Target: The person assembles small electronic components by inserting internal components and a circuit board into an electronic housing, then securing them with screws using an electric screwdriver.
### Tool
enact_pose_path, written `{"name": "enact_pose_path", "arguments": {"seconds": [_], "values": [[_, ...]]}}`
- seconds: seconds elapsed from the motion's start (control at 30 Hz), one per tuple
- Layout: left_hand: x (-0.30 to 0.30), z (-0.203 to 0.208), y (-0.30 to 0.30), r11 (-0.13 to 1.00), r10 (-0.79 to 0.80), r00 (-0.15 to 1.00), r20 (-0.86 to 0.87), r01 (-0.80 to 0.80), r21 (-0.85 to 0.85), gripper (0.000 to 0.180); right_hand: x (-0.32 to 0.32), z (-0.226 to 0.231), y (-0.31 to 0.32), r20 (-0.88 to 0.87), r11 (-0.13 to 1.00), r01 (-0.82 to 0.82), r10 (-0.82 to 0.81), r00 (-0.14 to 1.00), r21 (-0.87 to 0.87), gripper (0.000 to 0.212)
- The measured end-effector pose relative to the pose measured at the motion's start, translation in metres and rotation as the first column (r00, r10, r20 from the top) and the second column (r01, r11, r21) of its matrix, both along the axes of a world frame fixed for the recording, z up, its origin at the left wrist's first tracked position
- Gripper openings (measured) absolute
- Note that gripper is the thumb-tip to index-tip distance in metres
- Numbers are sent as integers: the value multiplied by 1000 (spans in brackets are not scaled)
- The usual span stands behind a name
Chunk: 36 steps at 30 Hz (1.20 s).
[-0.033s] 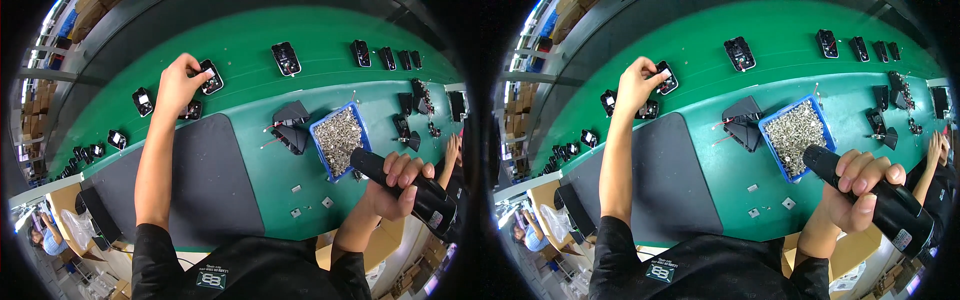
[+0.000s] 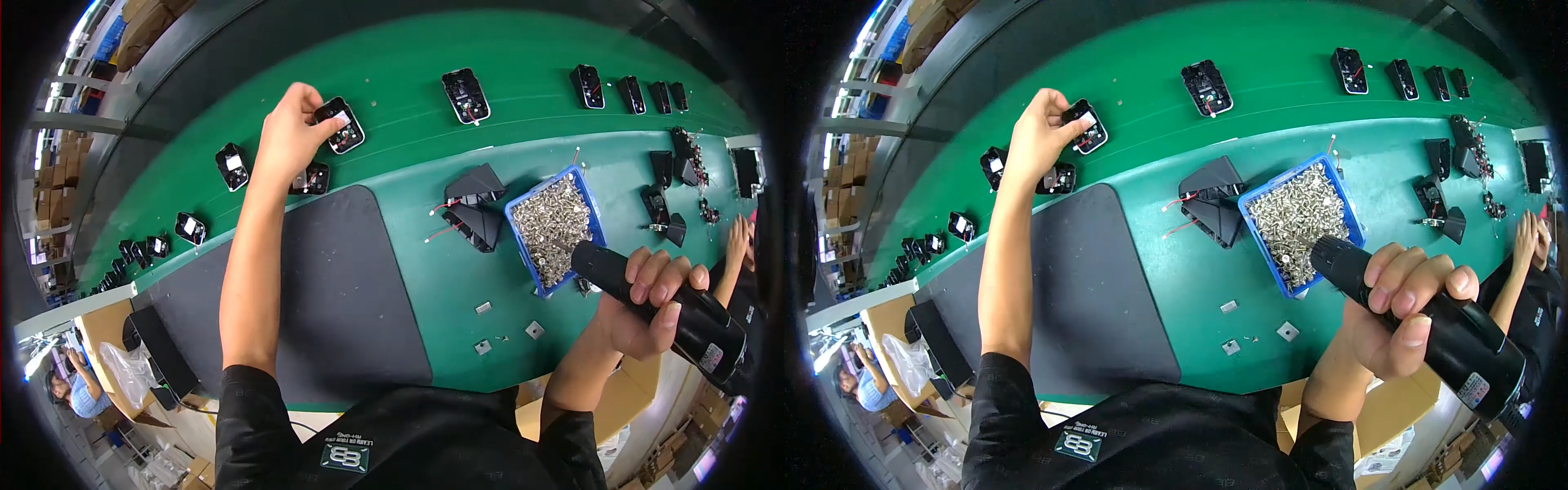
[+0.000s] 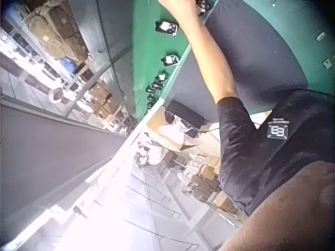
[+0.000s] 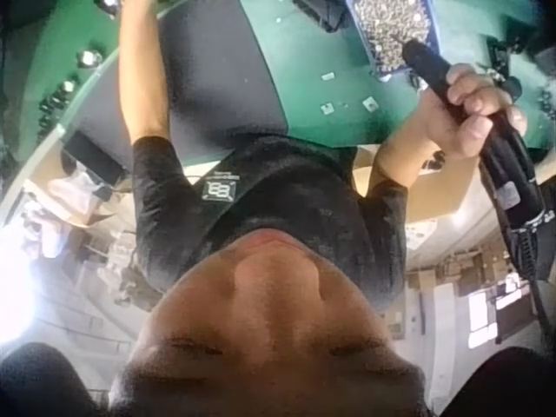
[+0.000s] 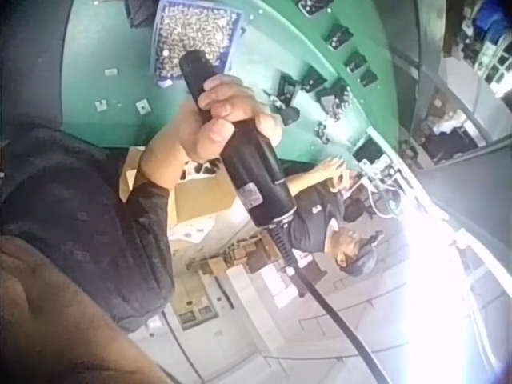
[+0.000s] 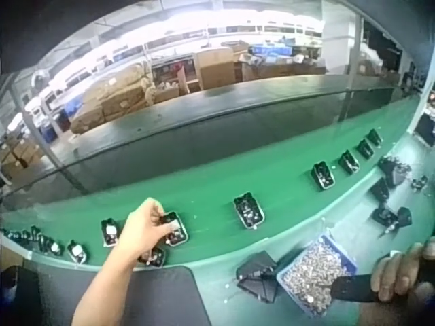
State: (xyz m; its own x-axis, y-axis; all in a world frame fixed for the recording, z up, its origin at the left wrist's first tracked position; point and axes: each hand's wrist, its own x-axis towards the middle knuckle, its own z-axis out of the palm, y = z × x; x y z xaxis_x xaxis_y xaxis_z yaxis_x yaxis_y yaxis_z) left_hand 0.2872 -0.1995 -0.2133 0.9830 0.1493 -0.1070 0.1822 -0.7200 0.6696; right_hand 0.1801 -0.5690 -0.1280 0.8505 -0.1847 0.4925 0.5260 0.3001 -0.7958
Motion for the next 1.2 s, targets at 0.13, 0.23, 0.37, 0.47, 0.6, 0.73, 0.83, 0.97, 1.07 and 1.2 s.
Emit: {"name": "enact_pose_path", "arguments": {"seconds": [0.13,0.23,0.37,0.47,0.6,0.73,0.83,0.97,1.07,1.2], "values": [[4,13,1,992,-108,992,-59,111,61,33,-2,7,4,1,1000,17,-17,1000,14,42],[-25,29,-11,971,-125,991,42,131,-198,24,-6,16,8,50,999,-18,16,999,42,43],[-107,79,-71,922,-366,917,158,380,-69,19,-16,25,8,94,991,-91,82,992,97,42],[-152,63,-95,860,-475,867,149,493,-129,21,-20,34,15,109,983,-130,115,987,133,39],[-171,44,-112,869,-462,886,49,463,-176,33,-24,41,24,100,973,-154,138,985,172,39],[-171,64,-117,871,-470,868,163,485,-73,52,-32,44,35,76,936,-218,205,976,276,38],[-176,66,-126,852,-460,858,230,499,-157,47,-36,45,37,94,924,-287,272,958,252,39],[-177,65,-140,832,-406,846,346,499,-243,28,-43,50,44,80,913,-287,276,958,291,37],[-180,63,-140,831,-359,848,390,480,-281,19,-46,50,47,84,908,-280,268,960,312,36],[-181,63,-137,825,-362,832,421,496,-271,23,-46,50,48,100,894,-303,286,953,331,36]]}}
